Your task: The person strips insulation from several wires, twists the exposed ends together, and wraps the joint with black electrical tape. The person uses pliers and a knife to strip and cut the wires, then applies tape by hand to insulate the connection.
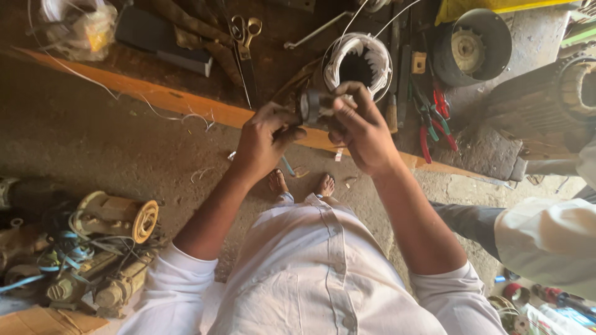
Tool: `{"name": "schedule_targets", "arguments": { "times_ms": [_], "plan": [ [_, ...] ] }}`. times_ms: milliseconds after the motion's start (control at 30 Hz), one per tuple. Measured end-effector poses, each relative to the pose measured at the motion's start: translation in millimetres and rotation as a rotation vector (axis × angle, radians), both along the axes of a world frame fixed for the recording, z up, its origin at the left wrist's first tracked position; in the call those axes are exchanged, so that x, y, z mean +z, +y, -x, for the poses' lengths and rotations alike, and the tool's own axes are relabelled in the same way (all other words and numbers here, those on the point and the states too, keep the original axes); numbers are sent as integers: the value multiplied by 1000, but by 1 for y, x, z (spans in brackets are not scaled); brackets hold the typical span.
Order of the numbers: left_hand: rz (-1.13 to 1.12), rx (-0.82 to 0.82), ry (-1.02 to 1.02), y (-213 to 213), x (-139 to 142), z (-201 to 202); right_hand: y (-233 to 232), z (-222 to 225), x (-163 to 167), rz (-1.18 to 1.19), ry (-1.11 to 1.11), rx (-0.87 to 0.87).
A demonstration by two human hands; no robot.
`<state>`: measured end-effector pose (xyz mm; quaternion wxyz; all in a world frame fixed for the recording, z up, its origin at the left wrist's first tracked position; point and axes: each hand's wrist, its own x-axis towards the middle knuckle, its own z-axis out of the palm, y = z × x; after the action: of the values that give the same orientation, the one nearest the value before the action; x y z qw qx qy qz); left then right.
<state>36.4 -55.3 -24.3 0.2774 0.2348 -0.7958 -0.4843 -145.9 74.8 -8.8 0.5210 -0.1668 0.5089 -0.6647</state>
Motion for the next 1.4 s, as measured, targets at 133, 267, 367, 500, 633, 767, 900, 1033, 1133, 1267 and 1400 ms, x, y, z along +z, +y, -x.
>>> {"name": "schedule_targets", "arguments": {
  "times_ms": [133, 267, 367, 500, 633, 767, 900, 1033, 1133, 1267, 1400],
  "plan": [
    [70, 107, -23, 4, -11, 15, 9, -22, -16, -20, 466, -96],
    [-96, 57, -83, 7, -18, 21, 12, -37, -33, 29, 865, 6],
    [-9, -19, -10, 3, -15, 11, 10, -30, -27, -110, 1165, 68],
    [52, -32, 8, 1, -8, -2, 4, -12, -2, -42, 355, 77],
    [63, 37, 57, 5, -8, 1, -8, -11, 5, 31, 254, 153],
    [33, 50, 3, 6, -13, 7, 5, -32, -9, -57, 619, -41],
    [2, 36, -36, 8, -15, 12, 14, -42, -33, -162, 396, 48],
    [160, 55, -19, 10, -10, 10, 15, -35, -48, -43, 555, 106],
    [45, -21, 57, 12, -6, 10, 17, -28, -45, -2, 271, 158],
    [-39, 10, -14, 11, -8, 18, 15, -20, -34, -79, 297, 184],
    [42, 76, -19, 15, -12, 25, 8, -21, -22, -214, 578, 312]
  ]
}}
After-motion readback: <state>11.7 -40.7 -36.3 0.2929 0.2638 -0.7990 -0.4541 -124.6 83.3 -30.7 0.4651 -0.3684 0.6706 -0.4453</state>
